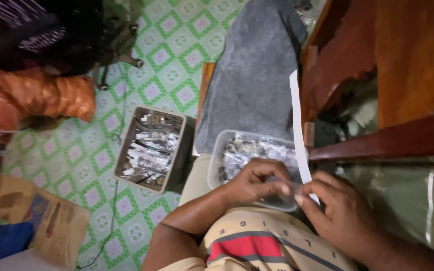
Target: Manually attaching small metal clips onto a long white strip.
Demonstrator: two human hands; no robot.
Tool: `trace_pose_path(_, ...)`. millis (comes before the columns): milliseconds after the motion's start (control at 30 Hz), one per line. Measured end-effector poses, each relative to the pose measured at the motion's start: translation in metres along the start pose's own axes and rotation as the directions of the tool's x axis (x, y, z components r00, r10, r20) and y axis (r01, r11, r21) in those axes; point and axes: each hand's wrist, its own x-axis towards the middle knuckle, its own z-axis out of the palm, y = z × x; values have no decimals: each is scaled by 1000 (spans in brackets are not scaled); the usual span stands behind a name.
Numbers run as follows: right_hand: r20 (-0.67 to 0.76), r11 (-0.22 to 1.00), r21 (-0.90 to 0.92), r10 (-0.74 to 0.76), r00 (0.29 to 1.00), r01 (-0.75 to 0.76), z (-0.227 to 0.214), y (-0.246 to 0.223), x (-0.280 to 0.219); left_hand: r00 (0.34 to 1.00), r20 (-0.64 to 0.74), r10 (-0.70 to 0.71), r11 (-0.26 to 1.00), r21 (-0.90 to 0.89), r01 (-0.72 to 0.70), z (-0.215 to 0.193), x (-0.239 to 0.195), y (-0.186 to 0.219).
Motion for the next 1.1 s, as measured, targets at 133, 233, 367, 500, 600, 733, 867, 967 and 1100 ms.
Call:
trace_pose_path(133,17,998,-2,67,998,-67,-5,3,9,988,-156,-8,995,-98,-8,6,0,-11)
trace_pose_path(233,41,989,72,129,991,-132,-7,3,16,959,-284,-16,990,-141,-26,7,0,-20)
trace_pose_path(367,-50,955,296,-8,999,23,-2,10,20,923,-369,108,958,-208,-195,9,-1,-30)
trace_pose_path(500,-69,948,314,-34,997,54,1,11,21,894,-438,97,946,-239,-220,18,-4,-32)
trace_pose_path(600,-96,931,360,-35,995,67,3,17,24,891,-442,104,950,-220,-220,21,-3,-27)
trace_pose_path(733,-77,908,407,-73,994,99,4,19,29,869,-480,120,942,-220,-252,23,0,-21)
trace_pose_path(867,-79,887,448,-90,993,116,4,19,33,844,-516,146,950,-164,-265,21,0,-26)
trace_pose_path(967,-78,890,438,-105,991,129,3,20,37,842,-515,162,944,-166,-284,19,2,-26)
trace_pose_path(1100,-60,904,409,-113,992,128,2,19,39,847,-493,197,945,-136,-299,15,3,-30)
